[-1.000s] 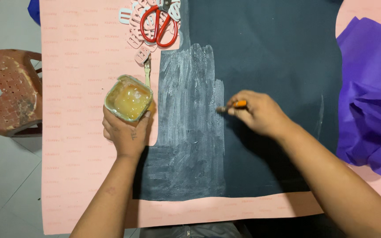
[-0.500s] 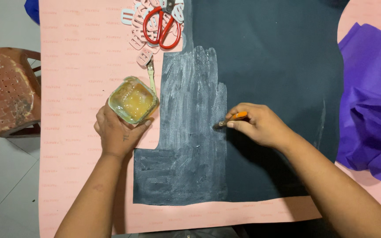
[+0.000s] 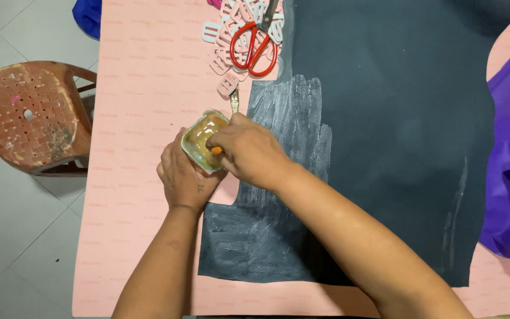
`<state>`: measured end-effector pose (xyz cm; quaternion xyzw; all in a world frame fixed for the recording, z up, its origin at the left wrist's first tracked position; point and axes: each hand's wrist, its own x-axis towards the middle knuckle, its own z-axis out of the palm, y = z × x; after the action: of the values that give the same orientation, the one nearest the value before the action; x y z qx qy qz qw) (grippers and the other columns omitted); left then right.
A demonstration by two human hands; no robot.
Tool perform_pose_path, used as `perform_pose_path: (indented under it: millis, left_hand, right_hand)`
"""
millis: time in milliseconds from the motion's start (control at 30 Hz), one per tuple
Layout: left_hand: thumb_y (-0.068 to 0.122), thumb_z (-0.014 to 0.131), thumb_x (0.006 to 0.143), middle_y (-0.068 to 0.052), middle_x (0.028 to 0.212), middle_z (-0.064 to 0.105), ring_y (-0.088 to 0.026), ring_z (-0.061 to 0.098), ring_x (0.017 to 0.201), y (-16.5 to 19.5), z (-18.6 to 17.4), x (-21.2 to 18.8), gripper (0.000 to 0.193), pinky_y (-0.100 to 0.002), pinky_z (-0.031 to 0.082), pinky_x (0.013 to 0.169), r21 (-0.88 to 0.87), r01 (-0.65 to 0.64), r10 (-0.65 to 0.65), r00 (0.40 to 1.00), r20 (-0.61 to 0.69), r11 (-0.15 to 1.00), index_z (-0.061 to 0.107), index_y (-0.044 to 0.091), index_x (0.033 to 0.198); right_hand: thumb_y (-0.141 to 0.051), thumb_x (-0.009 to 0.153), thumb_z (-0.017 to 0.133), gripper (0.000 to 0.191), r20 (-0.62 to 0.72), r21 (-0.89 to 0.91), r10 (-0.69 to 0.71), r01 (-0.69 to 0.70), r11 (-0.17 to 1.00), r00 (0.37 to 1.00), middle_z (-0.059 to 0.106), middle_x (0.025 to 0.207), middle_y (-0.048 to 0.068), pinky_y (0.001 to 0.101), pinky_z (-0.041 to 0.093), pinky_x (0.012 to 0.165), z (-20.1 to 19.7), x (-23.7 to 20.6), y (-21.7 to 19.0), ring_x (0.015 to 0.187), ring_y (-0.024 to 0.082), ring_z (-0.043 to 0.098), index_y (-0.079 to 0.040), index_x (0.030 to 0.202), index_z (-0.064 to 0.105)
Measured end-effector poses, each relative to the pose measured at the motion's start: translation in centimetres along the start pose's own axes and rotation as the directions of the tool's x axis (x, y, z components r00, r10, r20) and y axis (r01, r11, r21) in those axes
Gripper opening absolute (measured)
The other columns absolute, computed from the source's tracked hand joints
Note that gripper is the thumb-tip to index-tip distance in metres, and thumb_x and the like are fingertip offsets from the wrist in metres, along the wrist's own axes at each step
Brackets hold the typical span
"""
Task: The person applies a yellowish adhesive from a small container onto a dark fabric piece using a brush, covering a large area. Then the person picks up several small white plastic buckles and applies the same adhesive to each one individually, placing them on the table.
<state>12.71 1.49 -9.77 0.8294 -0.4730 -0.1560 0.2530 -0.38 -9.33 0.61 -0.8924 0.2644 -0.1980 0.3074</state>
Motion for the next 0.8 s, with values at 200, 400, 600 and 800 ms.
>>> perform_pose_path:
  millis: [200,400,600,800]
  left_hand:
    - [0.06,0.089,0.063,-0.01,0.143,0.051,-0.028,0.04,0.138,-0.2,0.3,-0.2,0.114,-0.051,0.028,0.113,-0.017,0.017,-0.017,1.0,-0.009,1.0,0.036,0.011,0.151]
    - [0.057,0.09,0.063,-0.009,0.14,0.052,-0.028,0.04,0.137,0.5,0.0,0.0,0.11,-0.052,0.028,0.113,-0.008,0.061,-0.061,0.998,0.035,0.998,0.038,0.01,0.148]
    - [0.057,0.089,0.064,-0.007,0.137,0.053,-0.029,0.039,0.137,1.1,-0.1,0.1,0.101,-0.053,0.028,0.112,0.042,0.098,-0.101,0.992,0.079,0.994,0.044,0.011,0.142]
    - [0.057,0.089,0.064,-0.01,0.138,0.052,-0.03,0.039,0.136,1.0,0.2,0.0,0.103,-0.054,0.028,0.111,0.058,0.09,-0.093,0.993,0.065,0.994,0.042,0.008,0.141]
  right_hand:
    - [-0.02,0.093,0.078,0.018,-0.04,-0.046,-0.058,0.057,0.997,0.998,0.071,0.095,0.003,0.0359,0.053,0.077,-4.7,-5.9,0.0,0.088,0.023,0.065,-0.009,0.104,0.07]
    - [-0.024,0.093,0.071,0.023,-0.061,0.081,0.485,-0.48,0.873,0.872,0.076,0.097,0.006,0.0281,0.056,0.081,-9.5,-11.2,5.6,0.089,0.015,0.073,-0.007,0.108,0.07]
    - [-0.024,0.095,0.072,0.026,-0.187,0.111,0.638,-0.629,0.769,0.747,0.075,0.097,0.008,0.0293,0.055,0.081,-11.7,-9.6,13.8,0.09,0.016,0.071,-0.004,0.112,0.069]
    - [-0.019,0.097,0.072,0.02,-0.166,0.031,0.547,-0.55,0.835,0.821,0.076,0.101,0.008,0.0308,0.057,0.081,-11.6,-6.0,17.0,0.091,0.019,0.073,-0.005,0.112,0.07]
